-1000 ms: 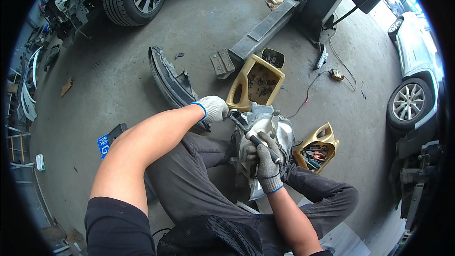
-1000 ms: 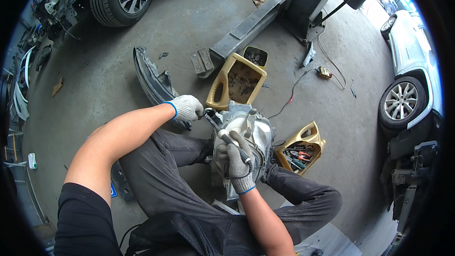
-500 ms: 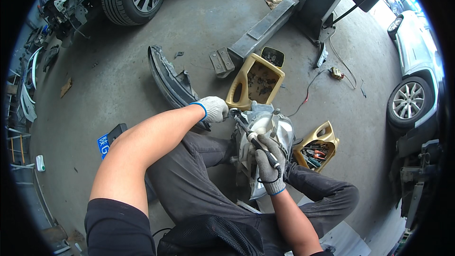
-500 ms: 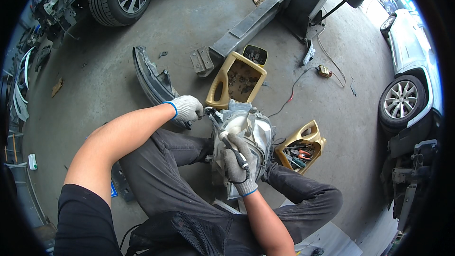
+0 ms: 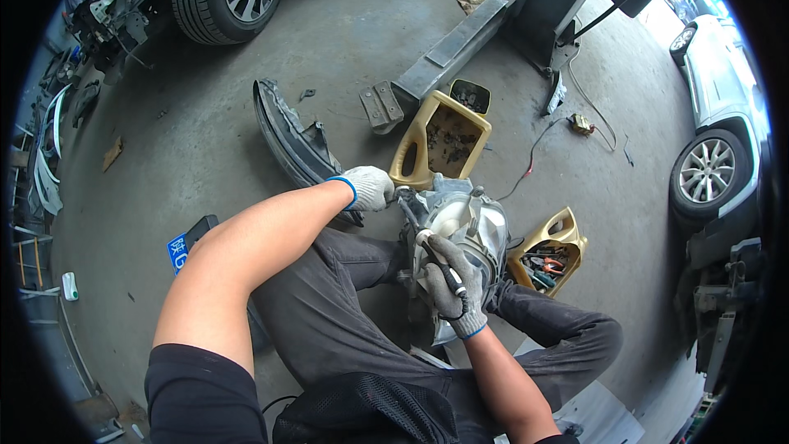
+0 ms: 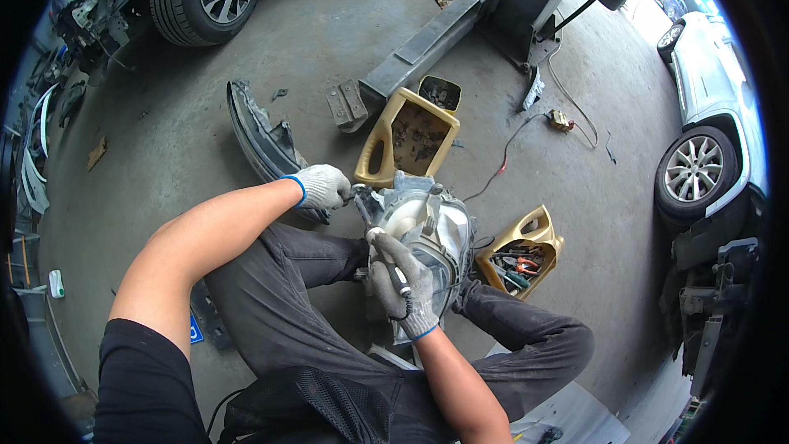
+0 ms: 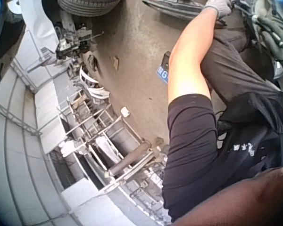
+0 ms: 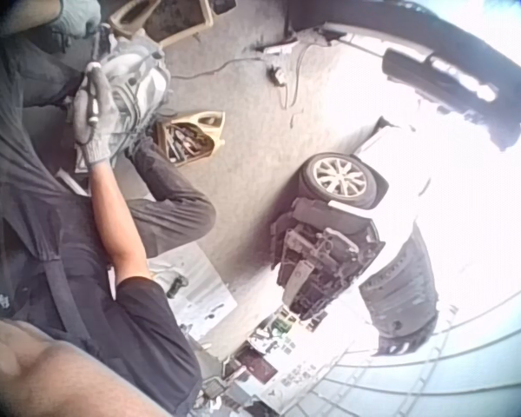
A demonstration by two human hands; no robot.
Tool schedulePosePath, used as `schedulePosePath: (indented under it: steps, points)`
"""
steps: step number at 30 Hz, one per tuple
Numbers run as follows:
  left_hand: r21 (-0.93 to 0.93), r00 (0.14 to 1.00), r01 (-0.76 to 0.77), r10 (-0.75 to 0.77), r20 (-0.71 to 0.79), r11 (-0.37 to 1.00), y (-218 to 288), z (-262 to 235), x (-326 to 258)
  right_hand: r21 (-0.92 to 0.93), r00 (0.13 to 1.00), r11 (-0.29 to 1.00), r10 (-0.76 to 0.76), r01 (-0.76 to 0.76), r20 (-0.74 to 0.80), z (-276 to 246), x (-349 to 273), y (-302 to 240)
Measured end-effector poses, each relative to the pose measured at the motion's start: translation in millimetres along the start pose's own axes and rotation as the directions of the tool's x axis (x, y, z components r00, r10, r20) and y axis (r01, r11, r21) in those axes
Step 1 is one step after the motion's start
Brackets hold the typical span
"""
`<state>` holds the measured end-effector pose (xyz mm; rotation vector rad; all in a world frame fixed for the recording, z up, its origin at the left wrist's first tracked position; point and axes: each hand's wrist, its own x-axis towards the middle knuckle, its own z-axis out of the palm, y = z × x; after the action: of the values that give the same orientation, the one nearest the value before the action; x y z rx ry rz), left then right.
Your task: The person sits on the garage floor and uses a soldering iron to work on the internal components of a car headlight assembly. They repeatedly apply heat to specific areas while holding the unit steady.
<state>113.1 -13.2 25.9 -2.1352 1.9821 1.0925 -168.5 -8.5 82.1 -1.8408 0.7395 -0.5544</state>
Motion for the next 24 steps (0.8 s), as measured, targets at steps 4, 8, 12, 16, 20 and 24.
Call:
schedulePosePath:
  steps: [4,8,12,16,20,24]
  points:
    - [-0.014,1.0,0.013,-0.012,0.014,1.0,1,0,1,-0.032,0.999,0.999,-0.044,0.044,0.005,3,1,1]
    - [-0.04,1.0,-0.005,0.005,0.005,0.999,-3,3,3,-0.065,1.0,0.998,-0.017,0.018,0.021,4,2,-2]
    - [-0.051,1.0,-0.001,0.002,0.017,0.999,-7,5,6,-0.098,0.996,0.992,-0.078,0.081,0.031,5,0,2]
    - [-0.056,1.0,0.014,-0.013,0.015,0.998,-8,4,6,-0.112,0.996,0.991,-0.063,0.07,0.058,4,-1,5]
    - [-0.027,1.0,0.012,-0.011,0.023,1.0,-8,4,8,-0.089,0.997,0.994,-0.059,0.062,0.042,6,-1,6]
    - [-0.044,0.999,0.023,-0.022,0.027,0.999,-8,4,6,-0.106,0.997,0.992,-0.064,0.069,0.047,7,-1,8]
